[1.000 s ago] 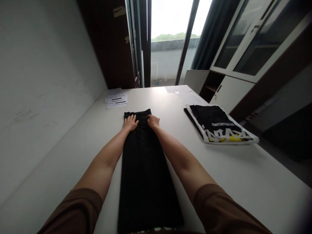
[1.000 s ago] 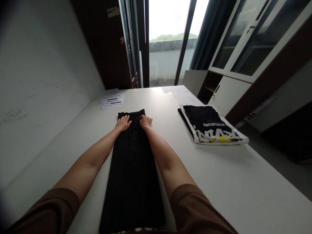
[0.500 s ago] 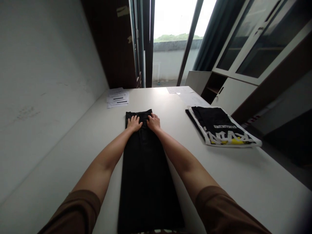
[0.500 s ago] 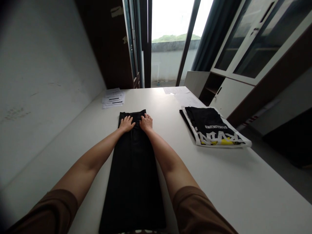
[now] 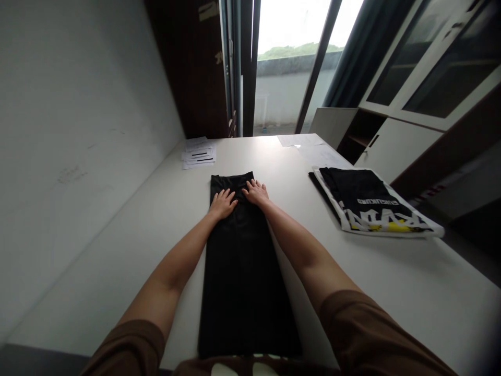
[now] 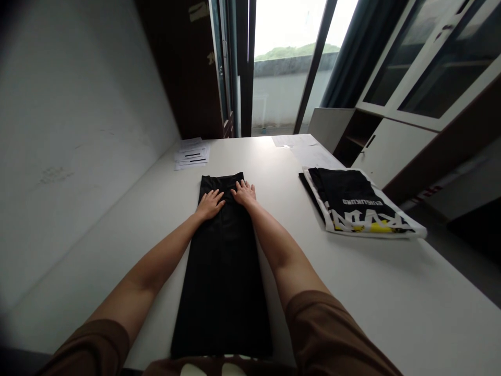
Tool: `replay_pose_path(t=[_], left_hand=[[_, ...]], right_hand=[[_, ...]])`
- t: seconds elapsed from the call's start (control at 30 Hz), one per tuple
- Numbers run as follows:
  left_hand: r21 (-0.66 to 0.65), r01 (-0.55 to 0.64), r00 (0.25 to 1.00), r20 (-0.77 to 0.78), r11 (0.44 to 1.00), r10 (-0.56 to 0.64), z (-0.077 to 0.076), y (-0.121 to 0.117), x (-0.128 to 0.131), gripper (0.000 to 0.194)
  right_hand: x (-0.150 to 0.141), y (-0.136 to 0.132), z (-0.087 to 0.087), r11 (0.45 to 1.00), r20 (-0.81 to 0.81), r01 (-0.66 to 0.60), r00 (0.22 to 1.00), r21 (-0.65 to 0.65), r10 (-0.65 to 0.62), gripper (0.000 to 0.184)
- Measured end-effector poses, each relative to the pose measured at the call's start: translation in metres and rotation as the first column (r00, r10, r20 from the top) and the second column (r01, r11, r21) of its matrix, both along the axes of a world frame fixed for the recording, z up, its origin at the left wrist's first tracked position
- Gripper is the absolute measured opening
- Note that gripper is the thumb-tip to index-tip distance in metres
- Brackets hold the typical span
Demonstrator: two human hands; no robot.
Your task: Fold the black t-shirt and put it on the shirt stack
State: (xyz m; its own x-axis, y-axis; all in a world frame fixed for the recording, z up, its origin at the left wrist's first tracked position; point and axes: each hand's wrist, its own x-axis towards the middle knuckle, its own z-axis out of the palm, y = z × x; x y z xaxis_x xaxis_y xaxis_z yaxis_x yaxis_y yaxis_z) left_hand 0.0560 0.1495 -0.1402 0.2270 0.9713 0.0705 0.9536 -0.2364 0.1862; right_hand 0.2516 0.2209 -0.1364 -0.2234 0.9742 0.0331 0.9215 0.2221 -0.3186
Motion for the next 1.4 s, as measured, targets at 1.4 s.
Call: replay_pose_path(t=[1.4], left_hand=[[0.126,0.093,0.989,0.107,0.988,-0.106,0.031,-0.094,-0.003,0.017]], right_hand=[[0.017,-0.106,0.016,0.884,0.028,-0.458,0.889,0.089,0.457,0.050]])
